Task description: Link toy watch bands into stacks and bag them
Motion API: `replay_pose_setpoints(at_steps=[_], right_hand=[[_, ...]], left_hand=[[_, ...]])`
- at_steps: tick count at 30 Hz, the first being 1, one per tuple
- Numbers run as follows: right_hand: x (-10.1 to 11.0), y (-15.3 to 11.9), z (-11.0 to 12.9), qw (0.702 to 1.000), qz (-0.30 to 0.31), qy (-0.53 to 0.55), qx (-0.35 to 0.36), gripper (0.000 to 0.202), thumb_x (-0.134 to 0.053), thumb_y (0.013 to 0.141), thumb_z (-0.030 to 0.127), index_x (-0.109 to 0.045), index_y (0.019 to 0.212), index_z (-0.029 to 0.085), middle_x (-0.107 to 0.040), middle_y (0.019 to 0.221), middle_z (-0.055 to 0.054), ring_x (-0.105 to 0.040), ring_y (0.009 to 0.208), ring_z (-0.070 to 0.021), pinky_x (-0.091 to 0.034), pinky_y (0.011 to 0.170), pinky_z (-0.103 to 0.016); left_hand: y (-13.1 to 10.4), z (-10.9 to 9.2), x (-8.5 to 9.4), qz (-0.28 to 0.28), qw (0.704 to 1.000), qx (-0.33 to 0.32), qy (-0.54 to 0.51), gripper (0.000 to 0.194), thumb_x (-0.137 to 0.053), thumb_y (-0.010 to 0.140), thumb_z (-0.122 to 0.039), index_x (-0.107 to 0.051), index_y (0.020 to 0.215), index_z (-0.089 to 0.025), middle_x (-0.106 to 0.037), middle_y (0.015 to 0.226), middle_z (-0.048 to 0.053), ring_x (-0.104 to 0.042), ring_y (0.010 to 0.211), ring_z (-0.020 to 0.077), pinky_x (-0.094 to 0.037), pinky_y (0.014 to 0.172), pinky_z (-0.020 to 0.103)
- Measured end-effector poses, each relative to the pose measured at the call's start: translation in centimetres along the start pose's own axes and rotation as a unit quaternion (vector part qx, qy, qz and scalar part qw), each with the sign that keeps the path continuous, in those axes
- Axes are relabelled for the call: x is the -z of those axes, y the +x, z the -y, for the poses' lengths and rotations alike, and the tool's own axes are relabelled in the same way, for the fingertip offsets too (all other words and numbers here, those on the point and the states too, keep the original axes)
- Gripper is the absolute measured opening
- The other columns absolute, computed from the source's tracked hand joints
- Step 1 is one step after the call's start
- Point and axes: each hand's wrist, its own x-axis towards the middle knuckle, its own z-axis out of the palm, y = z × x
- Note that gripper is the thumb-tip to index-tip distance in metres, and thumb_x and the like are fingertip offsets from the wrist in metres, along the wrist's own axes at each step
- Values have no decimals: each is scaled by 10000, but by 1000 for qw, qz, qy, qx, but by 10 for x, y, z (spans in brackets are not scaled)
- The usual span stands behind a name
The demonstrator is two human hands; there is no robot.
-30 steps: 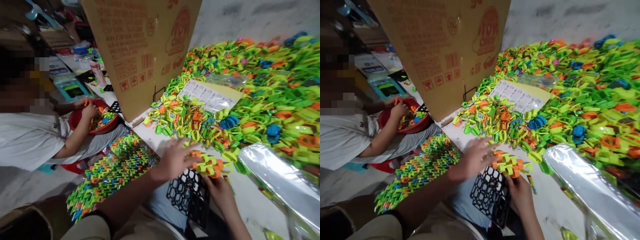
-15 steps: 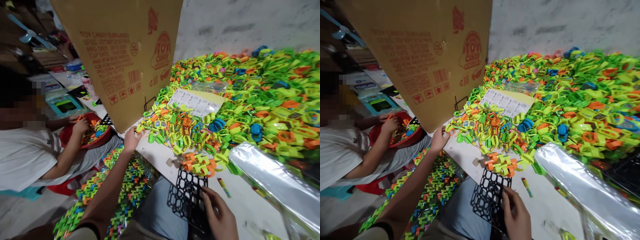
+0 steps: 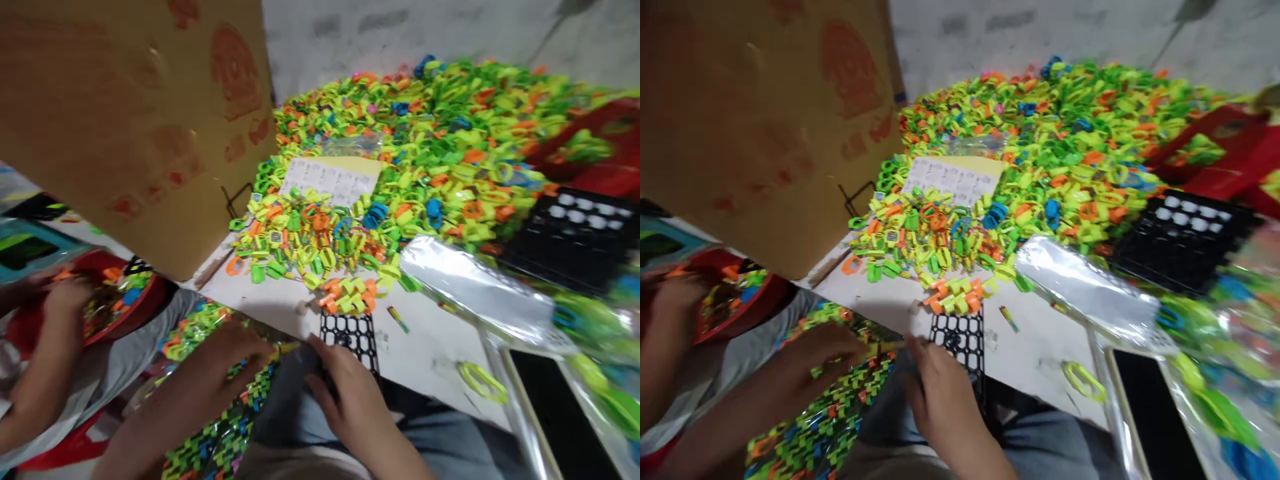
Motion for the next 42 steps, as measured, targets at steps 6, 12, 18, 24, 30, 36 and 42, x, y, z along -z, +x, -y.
replay_pose_setpoints(at_steps=[6, 12, 18, 24, 30, 36, 42], right_hand=[[7, -8, -13, 985, 121, -95, -73, 246, -521, 841, 192, -635, 1059, 186, -664, 837, -71, -619, 770, -211, -475, 648, -297], [22, -13, -68, 967, -90, 103, -216, 167, -533, 838, 292, -661, 847, 184, -696, 817, -56, -639, 750, -183, -488, 673, -273], [19, 3, -125, 911, -204, 189, -306, 290, -634, 761, 436, -697, 863, 172, -738, 841, -67, -672, 758, -222, -520, 705, -320], [13, 1, -129, 938, -188, 98, -273, 228, -575, 797, 347, -699, 903, 189, -738, 918, -83, -675, 843, -240, -518, 765, -340], [18, 16, -124, 975, -69, -19, -208, 197, -486, 762, 138, -665, 838, 171, -714, 856, -94, -650, 812, -220, -482, 751, -305], [29, 27, -126, 980, 9, -59, -192, 189, -463, 718, 68, -631, 747, 149, -689, 752, -97, -602, 661, -190, -420, 617, -260], [46, 31, -132, 990, 58, -16, -127, 154, -492, 755, 93, -589, 658, 162, -660, 703, -26, -547, 629, -134, -397, 608, -222]], left_hand=[[28, -63, -46, 32, 977, -209, 12, 233, -469, 851, -69, -590, 950, -242, -643, 878, -3, -533, 799, 161, -401, 738, 305], [84, -73, -53, -132, 962, -237, -20, 292, -507, 900, -236, -531, 1190, -250, -608, 1166, 41, -549, 1045, 168, -443, 885, 317], [145, -63, -83, -147, 979, -134, 48, 433, -536, 876, -396, -542, 1264, -206, -519, 1351, 107, -478, 1225, 269, -383, 1026, 456], [151, -58, -96, -121, 976, -158, 85, 564, -570, 831, -473, -502, 1316, -191, -528, 1344, 132, -495, 1214, 289, -382, 1031, 466], [153, -64, -96, -123, 979, -146, 74, 699, -633, 727, -587, -536, 1264, -149, -564, 1292, 149, -524, 1166, 316, -393, 1012, 470], [158, -70, -103, -151, 978, -110, 89, 479, -552, 842, -467, -572, 1229, -185, -618, 1195, 121, -561, 1101, 283, -402, 985, 447], [160, -76, -97, -102, 986, -75, 110, 461, -526, 862, -473, -551, 1269, -257, -605, 1184, 116, -558, 1098, 286, -422, 938, 447]])
